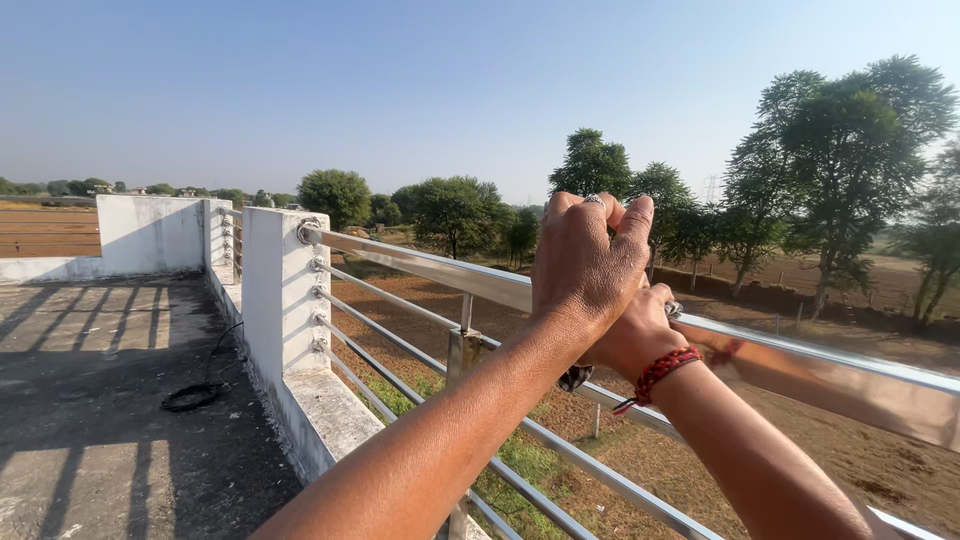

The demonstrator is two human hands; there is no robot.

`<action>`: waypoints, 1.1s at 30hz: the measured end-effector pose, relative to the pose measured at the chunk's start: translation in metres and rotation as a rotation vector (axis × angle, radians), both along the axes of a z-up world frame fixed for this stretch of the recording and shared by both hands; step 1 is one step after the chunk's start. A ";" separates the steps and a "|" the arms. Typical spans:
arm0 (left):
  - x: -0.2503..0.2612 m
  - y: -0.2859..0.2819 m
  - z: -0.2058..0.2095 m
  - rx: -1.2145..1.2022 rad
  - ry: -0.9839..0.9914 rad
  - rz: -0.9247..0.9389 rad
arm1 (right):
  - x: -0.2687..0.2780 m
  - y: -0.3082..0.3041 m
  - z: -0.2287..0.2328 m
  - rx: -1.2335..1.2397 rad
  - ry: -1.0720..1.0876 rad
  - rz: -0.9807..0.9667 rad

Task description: The person wipes a stainless steel railing on a rooftop using a cloth. They repeatedly rub the horizontal bars and vertical posts, then dip the cloth into a bucket of water and continue wiping the railing.

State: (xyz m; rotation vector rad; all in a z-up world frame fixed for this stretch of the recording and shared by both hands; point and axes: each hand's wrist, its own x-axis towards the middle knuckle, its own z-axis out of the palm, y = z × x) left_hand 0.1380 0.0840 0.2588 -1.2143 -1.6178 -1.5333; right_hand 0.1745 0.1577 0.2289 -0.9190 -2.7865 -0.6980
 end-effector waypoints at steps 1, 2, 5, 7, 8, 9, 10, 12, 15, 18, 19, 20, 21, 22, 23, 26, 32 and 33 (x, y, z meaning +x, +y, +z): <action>0.000 0.003 0.001 0.007 0.008 0.005 | -0.017 -0.005 0.000 -0.004 -0.004 0.020; 0.000 0.005 0.001 0.017 0.018 0.008 | -0.033 -0.010 -0.001 0.000 -0.001 0.037; 0.002 0.006 -0.004 0.025 0.094 0.021 | -0.059 -0.013 -0.007 0.050 0.023 0.068; 0.003 0.006 -0.005 -0.010 0.063 0.008 | -0.067 -0.012 -0.011 0.094 0.039 0.078; 0.004 0.004 -0.005 -0.029 0.052 0.003 | -0.069 -0.011 -0.012 0.116 0.047 0.086; 0.005 0.002 -0.004 -0.027 0.033 0.006 | -0.070 -0.010 -0.013 0.139 0.051 0.086; 0.007 0.001 -0.003 -0.023 0.014 0.007 | -0.068 -0.008 -0.013 0.161 0.058 0.089; 0.011 -0.005 -0.003 -0.019 -0.002 0.003 | -0.061 -0.003 -0.011 0.217 0.069 0.083; 0.016 -0.013 -0.002 -0.028 -0.015 -0.008 | -0.045 0.009 -0.006 0.305 0.085 0.073; 0.026 -0.016 -0.005 -0.084 -0.075 -0.025 | -0.019 0.026 -0.013 0.379 0.089 0.064; 0.030 -0.016 -0.007 -0.107 -0.089 -0.043 | -0.009 0.034 -0.016 0.403 0.087 0.062; 0.034 -0.014 -0.008 -0.124 -0.101 -0.063 | 0.003 0.044 -0.017 0.440 0.099 0.068; 0.039 -0.013 -0.010 -0.165 -0.112 -0.090 | 0.019 0.054 -0.017 0.497 0.142 0.096; 0.045 -0.011 -0.011 -0.205 -0.122 -0.118 | 0.036 0.064 -0.017 0.543 0.207 0.142; 0.052 -0.008 -0.012 -0.245 -0.131 -0.145 | 0.058 0.074 -0.016 0.589 0.272 0.187; 0.076 -0.001 -0.017 -0.256 -0.112 -0.236 | 0.134 0.089 -0.011 0.404 0.334 0.070; 0.118 0.020 -0.029 -0.221 -0.007 -0.411 | 0.310 0.090 -0.015 0.333 0.327 -0.237; 0.121 0.023 -0.030 -0.207 0.019 -0.428 | 0.331 0.086 -0.016 0.317 0.306 -0.334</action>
